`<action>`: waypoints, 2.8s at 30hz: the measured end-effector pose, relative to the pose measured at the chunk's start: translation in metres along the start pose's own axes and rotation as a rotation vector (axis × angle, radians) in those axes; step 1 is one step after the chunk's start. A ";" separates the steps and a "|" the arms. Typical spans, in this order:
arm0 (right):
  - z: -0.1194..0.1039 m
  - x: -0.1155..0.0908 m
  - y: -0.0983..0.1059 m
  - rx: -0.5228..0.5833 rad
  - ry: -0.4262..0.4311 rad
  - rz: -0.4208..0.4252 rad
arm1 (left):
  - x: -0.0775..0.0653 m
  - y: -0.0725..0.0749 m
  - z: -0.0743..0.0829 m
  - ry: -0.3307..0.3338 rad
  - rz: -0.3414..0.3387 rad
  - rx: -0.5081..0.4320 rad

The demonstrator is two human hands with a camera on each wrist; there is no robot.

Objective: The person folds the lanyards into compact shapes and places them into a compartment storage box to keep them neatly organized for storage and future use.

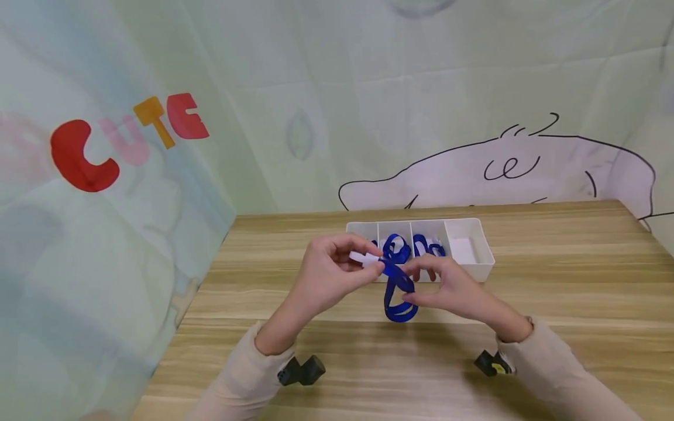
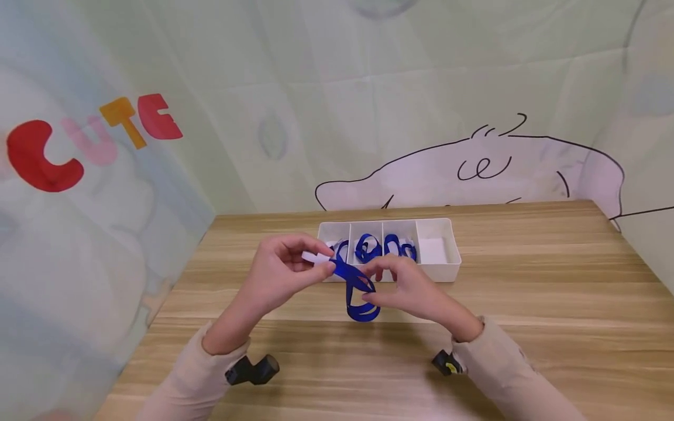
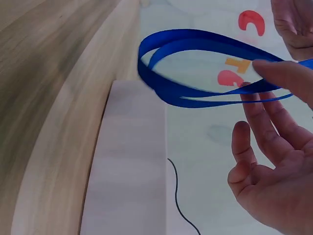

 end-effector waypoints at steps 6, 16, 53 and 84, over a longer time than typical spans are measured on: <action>0.012 -0.003 0.003 -0.017 0.016 -0.002 | -0.001 0.006 0.000 0.001 0.027 0.018; 0.031 -0.020 0.020 0.191 0.004 0.021 | -0.005 0.027 -0.007 0.007 0.119 0.044; 0.038 -0.046 0.041 0.768 -0.038 -0.155 | -0.013 0.053 -0.040 0.149 0.093 0.020; 0.037 -0.047 0.045 1.010 0.147 -0.235 | -0.013 0.049 -0.046 0.149 0.089 0.059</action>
Point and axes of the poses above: each hand's wrist, its own x-axis towards the middle knuckle, its own y-axis out of the back of the hand, z = x × y, the point moved 2 cm from there along x, towards the middle knuckle, and after that the axes turned 14 degrees about x, right-handed, at the moved point
